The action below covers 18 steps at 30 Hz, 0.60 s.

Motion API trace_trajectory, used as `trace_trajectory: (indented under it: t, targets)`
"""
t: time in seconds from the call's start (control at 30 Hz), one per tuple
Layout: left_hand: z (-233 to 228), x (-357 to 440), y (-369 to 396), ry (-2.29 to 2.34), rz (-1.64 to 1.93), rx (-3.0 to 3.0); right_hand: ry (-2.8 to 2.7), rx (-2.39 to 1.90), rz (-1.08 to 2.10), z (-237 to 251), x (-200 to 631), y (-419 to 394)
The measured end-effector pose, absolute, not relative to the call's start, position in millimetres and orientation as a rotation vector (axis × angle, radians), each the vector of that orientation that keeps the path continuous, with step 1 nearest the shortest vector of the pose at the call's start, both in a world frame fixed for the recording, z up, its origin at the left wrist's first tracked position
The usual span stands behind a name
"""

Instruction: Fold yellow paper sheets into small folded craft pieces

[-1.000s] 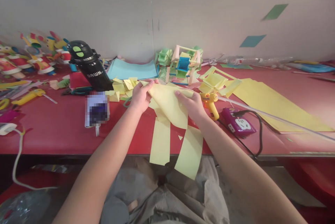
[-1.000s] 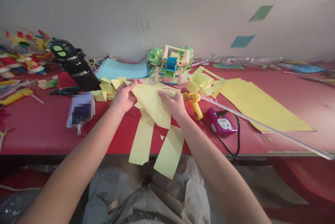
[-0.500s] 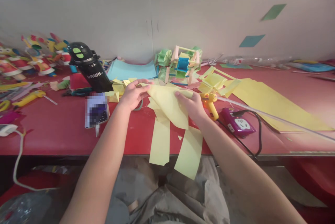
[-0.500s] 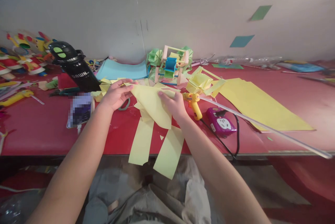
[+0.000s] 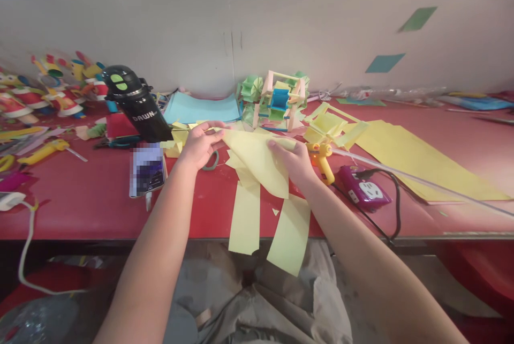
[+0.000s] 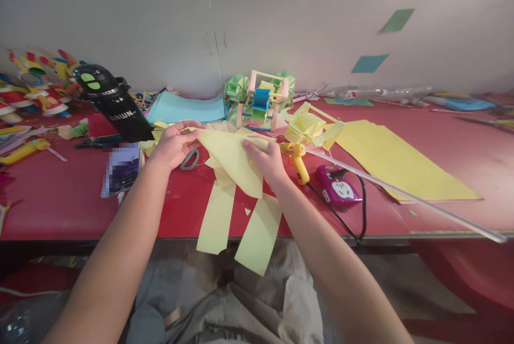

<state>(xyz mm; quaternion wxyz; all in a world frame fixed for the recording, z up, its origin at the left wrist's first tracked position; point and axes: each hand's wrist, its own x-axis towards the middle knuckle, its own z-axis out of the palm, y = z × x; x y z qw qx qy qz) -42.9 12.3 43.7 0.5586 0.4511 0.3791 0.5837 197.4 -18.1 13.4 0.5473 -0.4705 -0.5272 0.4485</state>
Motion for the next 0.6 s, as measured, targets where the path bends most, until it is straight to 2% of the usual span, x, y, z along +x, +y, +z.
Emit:
trace_trajectory:
  t: [0.6]
  targets:
    - [42.2, -40.6, 15.2, 0.929, 1.492, 0.989, -1.226, -1.103, 1.102, 16.3, 197.7, -19.2]
